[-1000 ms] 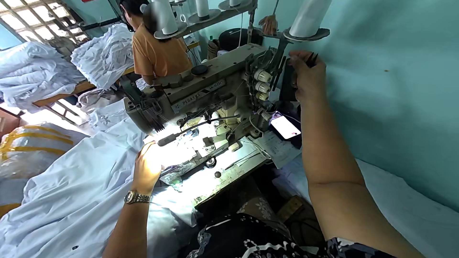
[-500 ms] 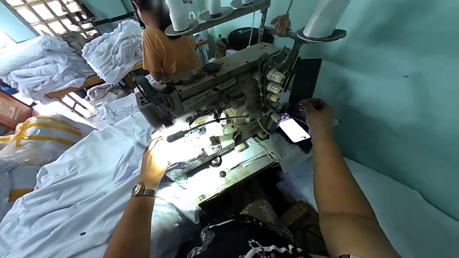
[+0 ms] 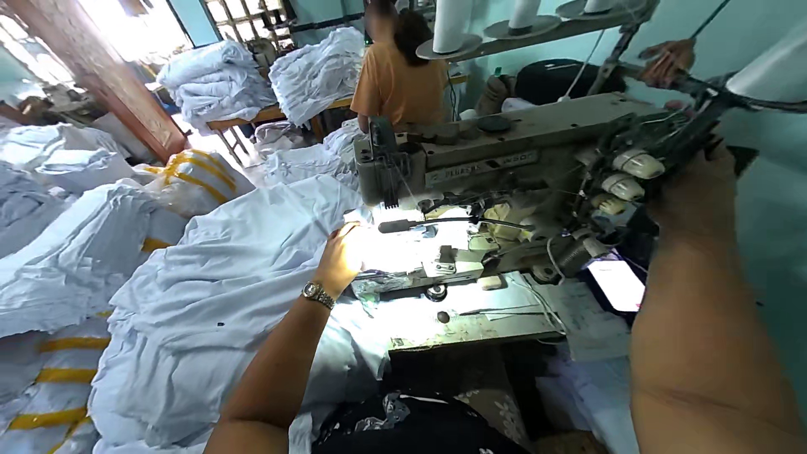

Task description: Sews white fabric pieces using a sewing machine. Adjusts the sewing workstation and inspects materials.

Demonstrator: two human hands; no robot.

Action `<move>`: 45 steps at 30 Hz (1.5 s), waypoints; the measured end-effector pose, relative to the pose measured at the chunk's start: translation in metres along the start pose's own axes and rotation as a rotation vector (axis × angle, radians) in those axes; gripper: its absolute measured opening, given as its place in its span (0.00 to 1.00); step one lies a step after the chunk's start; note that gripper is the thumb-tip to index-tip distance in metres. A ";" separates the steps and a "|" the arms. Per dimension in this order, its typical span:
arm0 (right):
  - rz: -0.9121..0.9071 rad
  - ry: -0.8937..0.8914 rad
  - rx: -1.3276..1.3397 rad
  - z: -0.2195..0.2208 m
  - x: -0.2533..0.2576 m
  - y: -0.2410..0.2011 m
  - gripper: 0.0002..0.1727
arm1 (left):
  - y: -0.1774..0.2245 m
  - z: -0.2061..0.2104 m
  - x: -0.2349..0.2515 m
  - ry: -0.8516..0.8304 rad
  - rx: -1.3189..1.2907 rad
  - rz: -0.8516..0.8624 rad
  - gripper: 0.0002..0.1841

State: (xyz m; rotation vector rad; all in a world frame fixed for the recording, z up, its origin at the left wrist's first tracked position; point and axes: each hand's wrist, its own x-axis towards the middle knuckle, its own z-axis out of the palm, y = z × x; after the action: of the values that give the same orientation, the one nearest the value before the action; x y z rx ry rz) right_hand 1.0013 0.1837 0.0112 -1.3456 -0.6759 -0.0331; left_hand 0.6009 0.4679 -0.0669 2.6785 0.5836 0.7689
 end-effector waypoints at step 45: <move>-0.321 0.193 -0.103 0.061 -0.212 0.003 0.11 | -0.029 -0.035 -0.081 0.559 0.186 0.172 0.15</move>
State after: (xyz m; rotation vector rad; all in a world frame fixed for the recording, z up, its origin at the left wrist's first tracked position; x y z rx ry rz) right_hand 0.8043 0.1647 -0.0862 -1.3006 -0.7273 -0.4554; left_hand 0.5098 0.4622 -0.0850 2.6928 0.5718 1.6093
